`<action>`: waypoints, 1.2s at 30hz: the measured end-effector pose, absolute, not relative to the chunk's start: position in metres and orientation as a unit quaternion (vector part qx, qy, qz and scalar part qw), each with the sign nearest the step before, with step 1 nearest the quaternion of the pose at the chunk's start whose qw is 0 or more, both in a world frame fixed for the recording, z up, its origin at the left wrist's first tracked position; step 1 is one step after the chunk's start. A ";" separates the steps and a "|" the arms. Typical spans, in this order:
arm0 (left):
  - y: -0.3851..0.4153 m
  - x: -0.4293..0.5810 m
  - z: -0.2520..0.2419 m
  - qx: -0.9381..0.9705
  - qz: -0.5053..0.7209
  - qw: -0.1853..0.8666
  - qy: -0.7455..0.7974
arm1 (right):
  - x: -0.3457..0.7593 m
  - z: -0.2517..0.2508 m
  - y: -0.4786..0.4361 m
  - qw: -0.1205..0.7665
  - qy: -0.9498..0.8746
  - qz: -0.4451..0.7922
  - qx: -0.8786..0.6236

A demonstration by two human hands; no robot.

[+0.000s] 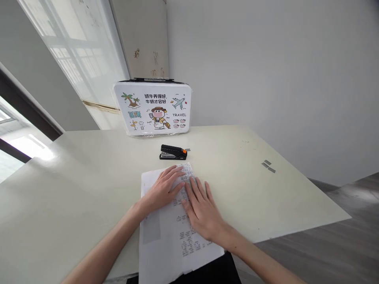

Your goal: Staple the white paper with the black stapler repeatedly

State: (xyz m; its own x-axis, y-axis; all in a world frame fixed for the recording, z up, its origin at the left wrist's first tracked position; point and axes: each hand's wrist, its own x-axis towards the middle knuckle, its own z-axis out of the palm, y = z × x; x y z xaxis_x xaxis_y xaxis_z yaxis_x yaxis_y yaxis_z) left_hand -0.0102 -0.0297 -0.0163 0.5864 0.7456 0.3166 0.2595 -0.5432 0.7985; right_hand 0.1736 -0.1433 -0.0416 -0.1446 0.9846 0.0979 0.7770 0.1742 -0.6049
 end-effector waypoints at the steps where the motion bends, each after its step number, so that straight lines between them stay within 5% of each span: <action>1: -0.027 -0.015 -0.019 0.835 0.306 0.330 0.316 | 0.172 -0.039 -0.138 0.267 -0.711 0.235 -0.607; 6: -0.016 -0.030 -0.028 0.920 0.156 0.158 0.322 | 0.191 -0.024 -0.073 0.373 -0.687 0.178 -0.598; 16: -0.027 -0.022 -0.028 0.908 0.139 0.132 0.372 | 0.182 -0.009 0.052 0.335 -0.754 0.119 -0.552; 25: -0.021 -0.028 -0.022 0.918 0.133 0.141 0.345 | 0.257 0.011 -0.020 0.382 -0.724 0.128 -0.560; 36: 0.000 -0.044 -0.018 0.917 0.063 0.135 0.371 | 0.341 0.005 -0.140 0.278 -0.701 0.241 -0.611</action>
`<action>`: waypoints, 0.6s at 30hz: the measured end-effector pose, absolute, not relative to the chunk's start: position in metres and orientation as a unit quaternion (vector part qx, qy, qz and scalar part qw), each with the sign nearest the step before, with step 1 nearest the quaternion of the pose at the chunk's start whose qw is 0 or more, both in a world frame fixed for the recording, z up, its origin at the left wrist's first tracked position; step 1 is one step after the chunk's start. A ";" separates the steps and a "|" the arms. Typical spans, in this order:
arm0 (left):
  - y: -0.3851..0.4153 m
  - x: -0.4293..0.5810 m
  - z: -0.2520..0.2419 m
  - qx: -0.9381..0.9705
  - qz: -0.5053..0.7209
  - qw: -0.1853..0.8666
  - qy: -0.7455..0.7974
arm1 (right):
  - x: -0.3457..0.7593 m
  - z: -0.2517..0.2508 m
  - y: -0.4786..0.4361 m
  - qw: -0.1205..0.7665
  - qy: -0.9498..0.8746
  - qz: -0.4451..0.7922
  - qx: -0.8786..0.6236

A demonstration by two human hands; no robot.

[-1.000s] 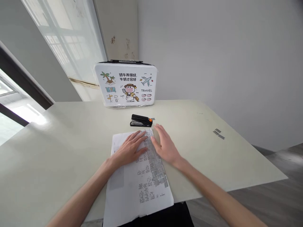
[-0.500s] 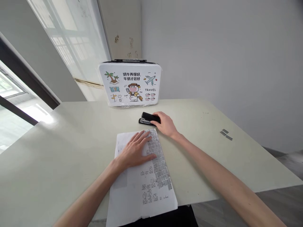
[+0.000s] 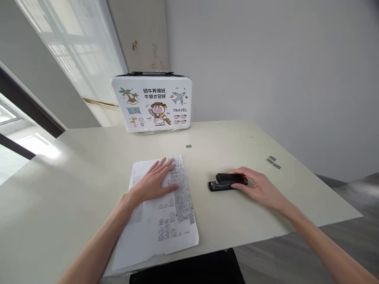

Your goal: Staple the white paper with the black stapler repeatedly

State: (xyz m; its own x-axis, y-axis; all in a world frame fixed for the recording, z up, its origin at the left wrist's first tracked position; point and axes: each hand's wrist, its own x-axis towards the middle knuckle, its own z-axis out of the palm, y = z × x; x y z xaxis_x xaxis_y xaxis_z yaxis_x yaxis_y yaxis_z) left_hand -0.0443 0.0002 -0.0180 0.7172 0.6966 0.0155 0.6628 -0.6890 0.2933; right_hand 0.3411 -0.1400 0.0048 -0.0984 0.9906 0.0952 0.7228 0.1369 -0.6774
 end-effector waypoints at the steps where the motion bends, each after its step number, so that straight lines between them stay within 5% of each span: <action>1: 0.001 -0.044 -0.018 0.917 0.059 0.133 0.370 | 0.342 0.002 -0.142 0.280 -0.699 0.243 -0.612; 18: -0.035 0.023 0.004 0.933 0.194 0.166 0.254 | 0.339 -0.028 -0.152 0.425 -0.531 0.304 -0.667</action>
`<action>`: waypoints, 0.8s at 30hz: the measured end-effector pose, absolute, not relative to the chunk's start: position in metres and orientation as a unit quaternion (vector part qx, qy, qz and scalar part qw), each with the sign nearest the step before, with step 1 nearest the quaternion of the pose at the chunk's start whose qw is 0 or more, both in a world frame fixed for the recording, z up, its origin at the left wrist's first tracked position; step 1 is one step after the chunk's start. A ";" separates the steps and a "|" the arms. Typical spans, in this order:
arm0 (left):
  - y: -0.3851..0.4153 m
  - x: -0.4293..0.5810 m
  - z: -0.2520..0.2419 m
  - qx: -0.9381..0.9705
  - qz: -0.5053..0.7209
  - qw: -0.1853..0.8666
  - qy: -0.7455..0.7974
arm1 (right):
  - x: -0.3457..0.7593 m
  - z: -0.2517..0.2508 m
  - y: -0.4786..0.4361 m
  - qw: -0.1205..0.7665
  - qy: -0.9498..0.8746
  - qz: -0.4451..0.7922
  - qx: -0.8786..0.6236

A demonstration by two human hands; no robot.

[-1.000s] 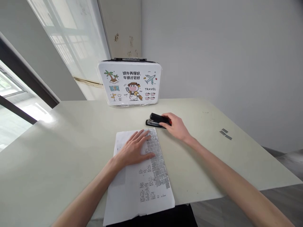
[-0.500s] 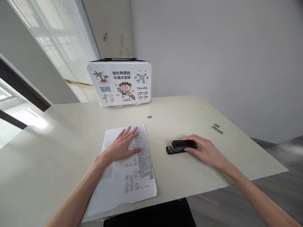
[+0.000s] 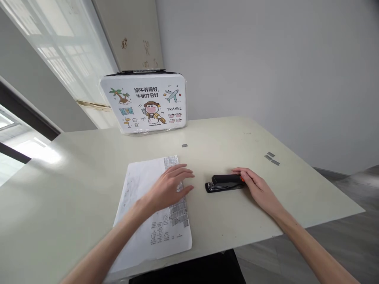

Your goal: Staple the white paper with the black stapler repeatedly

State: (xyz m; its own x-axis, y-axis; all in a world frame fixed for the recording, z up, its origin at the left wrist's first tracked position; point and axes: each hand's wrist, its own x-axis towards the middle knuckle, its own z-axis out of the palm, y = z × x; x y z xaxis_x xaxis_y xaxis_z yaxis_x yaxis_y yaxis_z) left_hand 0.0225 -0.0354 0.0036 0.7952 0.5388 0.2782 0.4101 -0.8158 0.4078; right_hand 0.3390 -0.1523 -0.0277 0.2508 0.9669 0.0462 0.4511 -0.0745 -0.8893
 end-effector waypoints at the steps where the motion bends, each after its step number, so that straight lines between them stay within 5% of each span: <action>1: -0.039 0.033 0.004 0.934 0.199 0.171 0.243 | 0.339 -0.028 -0.152 0.431 -0.529 0.306 -0.664; 12: -0.050 0.092 -0.011 0.923 0.224 0.177 0.259 | 0.338 -0.028 -0.152 0.424 -0.537 0.262 -0.681; 24: -0.018 0.037 0.015 0.930 0.151 0.188 0.278 | 0.331 -0.029 -0.153 0.358 -0.598 0.270 -0.664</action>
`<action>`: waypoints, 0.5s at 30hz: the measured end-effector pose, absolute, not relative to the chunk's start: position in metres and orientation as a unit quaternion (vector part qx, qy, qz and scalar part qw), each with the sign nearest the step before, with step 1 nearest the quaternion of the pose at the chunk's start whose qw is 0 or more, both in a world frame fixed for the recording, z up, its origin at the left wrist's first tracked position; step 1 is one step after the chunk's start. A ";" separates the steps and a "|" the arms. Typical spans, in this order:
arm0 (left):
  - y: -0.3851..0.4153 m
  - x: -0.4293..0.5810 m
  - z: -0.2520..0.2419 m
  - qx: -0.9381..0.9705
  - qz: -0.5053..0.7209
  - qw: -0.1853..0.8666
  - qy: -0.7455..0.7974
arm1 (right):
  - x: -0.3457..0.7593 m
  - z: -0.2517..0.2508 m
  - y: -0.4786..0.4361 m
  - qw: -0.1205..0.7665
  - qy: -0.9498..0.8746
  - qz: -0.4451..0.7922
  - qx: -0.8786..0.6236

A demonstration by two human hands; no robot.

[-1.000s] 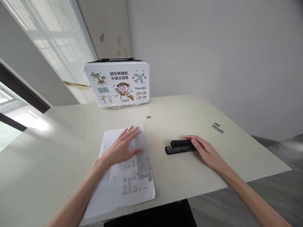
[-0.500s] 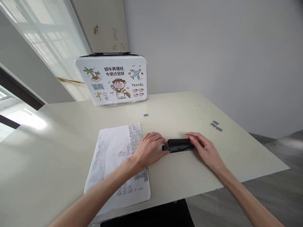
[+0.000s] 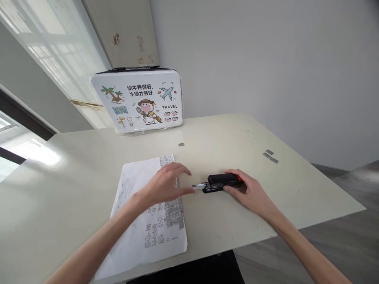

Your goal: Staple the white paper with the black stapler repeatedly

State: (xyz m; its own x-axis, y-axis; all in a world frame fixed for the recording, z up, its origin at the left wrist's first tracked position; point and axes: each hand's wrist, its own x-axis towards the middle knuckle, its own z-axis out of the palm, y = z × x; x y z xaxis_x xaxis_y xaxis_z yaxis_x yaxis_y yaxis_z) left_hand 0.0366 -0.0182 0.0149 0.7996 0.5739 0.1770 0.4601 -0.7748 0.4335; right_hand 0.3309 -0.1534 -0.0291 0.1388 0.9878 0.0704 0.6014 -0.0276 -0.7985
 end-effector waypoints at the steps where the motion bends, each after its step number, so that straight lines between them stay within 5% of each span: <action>1: -0.007 0.037 0.016 0.922 0.158 0.179 0.305 | 0.331 -0.029 -0.153 0.358 -0.601 0.267 -0.663; 7: 0.077 0.070 -0.001 0.866 0.215 0.083 0.444 | 0.331 -0.030 -0.152 0.350 -0.598 0.261 -0.672; 15: 0.099 0.088 -0.010 0.852 0.212 0.132 0.459 | 0.329 -0.028 -0.151 0.347 -0.599 0.259 -0.673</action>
State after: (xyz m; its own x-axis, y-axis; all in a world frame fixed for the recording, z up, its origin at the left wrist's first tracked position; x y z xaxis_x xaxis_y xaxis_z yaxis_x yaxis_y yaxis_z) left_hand 0.0881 0.0991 -0.0101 0.4874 0.8394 0.2405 0.7269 -0.5427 0.4208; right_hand 0.3290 -0.1514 -0.0276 0.1468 0.9869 0.0670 0.6268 -0.0405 -0.7781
